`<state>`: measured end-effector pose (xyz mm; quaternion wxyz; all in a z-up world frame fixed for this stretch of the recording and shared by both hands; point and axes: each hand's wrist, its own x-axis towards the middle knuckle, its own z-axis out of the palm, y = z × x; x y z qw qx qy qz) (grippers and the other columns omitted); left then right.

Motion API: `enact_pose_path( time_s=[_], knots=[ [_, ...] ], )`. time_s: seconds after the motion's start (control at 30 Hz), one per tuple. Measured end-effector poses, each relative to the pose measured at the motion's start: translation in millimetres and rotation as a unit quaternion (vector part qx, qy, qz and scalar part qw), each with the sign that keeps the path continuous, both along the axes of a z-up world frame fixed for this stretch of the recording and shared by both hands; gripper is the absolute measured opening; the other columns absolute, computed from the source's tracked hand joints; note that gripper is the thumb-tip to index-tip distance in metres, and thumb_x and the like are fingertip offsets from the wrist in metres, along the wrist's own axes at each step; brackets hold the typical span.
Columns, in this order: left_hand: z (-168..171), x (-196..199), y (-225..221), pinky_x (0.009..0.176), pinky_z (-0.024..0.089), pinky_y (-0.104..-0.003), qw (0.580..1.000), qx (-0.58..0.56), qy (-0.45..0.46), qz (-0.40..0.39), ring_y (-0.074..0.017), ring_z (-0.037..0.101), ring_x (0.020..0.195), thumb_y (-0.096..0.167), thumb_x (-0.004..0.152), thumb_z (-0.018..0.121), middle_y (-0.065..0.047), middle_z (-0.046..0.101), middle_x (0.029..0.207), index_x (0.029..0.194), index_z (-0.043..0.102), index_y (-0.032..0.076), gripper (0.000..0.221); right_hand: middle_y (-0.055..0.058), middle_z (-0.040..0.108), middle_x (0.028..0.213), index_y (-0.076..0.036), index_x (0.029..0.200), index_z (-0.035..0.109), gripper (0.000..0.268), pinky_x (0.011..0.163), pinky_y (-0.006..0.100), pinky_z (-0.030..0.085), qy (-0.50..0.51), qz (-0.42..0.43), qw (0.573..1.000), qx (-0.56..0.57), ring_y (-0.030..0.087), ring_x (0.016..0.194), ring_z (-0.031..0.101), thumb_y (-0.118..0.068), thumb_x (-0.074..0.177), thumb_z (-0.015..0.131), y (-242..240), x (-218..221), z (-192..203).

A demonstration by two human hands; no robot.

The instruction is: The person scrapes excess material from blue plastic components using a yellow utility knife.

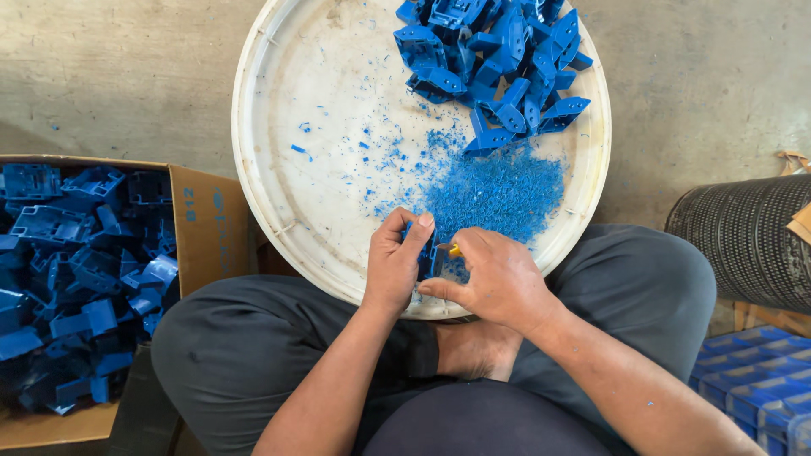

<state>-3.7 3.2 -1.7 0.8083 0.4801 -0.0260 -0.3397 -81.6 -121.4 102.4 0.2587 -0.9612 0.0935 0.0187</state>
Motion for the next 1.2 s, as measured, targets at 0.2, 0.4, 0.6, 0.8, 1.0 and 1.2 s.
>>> enact_pose_path(
  time_s=[0.2,0.4,0.6,0.8,1.0,1.2],
  knots=[
    [-2.8,-2.3,-0.4,0.064,0.037,-0.022,1.000,-0.004,0.013,-0.001,-0.0026,0.043,0.072,0.023,0.102,0.068,0.006,0.055,0.076,0.083,0.058,0.009,0.026,0.016,0.067,0.081,-0.001,0.092,0.064,0.070,0.067,0.047,0.053,0.028,0.009,0.999,-0.030,0.037,0.078,0.067,-0.060,0.062,0.086,4.1,-0.4,-0.1],
    [-1.6,-3.7,-1.3,0.067,0.039,-0.022,1.000,-0.008,0.004,0.007,-0.0026,0.045,0.075,0.022,0.103,0.067,0.005,0.058,0.080,0.085,0.058,0.008,0.024,0.014,0.066,0.075,-0.002,0.088,0.062,0.067,0.062,0.047,0.053,0.013,0.008,0.999,-0.041,0.036,0.073,0.067,-0.059,0.064,0.086,4.0,-2.4,-5.5],
    [0.8,-5.7,0.2,0.065,0.038,-0.023,1.000,0.012,-0.005,0.009,-0.0031,0.044,0.073,0.022,0.103,0.067,0.005,0.056,0.078,0.083,0.056,0.009,0.026,0.013,0.066,0.075,-0.002,0.087,0.062,0.062,0.060,0.046,0.053,0.000,0.009,0.999,-0.040,0.035,0.071,0.068,-0.057,0.068,0.086,3.8,-5.1,-8.3],
    [1.3,-3.5,-1.4,0.065,0.037,-0.022,0.999,0.023,-0.015,0.022,-0.0027,0.042,0.074,0.024,0.102,0.068,0.006,0.054,0.078,0.082,0.056,0.009,0.027,0.013,0.068,0.082,-0.001,0.092,0.064,0.062,0.065,0.046,0.054,-0.035,0.004,0.999,-0.019,0.036,0.078,0.068,-0.054,0.068,0.086,2.6,-3.6,-8.2],
    [-0.3,-4.1,-0.7,0.064,0.037,-0.022,0.999,0.028,-0.018,0.023,-0.0023,0.042,0.072,0.025,0.102,0.069,0.006,0.054,0.076,0.082,0.056,0.010,0.029,0.013,0.070,0.083,-0.003,0.093,0.065,0.060,0.067,0.046,0.053,0.002,-0.003,1.000,-0.008,0.035,0.080,0.069,-0.054,0.069,0.085,3.9,-2.4,-6.9],
    [-0.4,-5.2,-1.7,0.064,0.037,-0.022,1.000,0.018,-0.008,0.020,-0.0023,0.042,0.073,0.025,0.102,0.069,0.007,0.054,0.077,0.083,0.057,0.010,0.027,0.013,0.069,0.080,-0.003,0.091,0.065,0.060,0.064,0.048,0.053,0.033,-0.004,0.999,-0.022,0.036,0.076,0.069,-0.056,0.071,0.084,4.7,-3.0,-7.6]
  ],
)
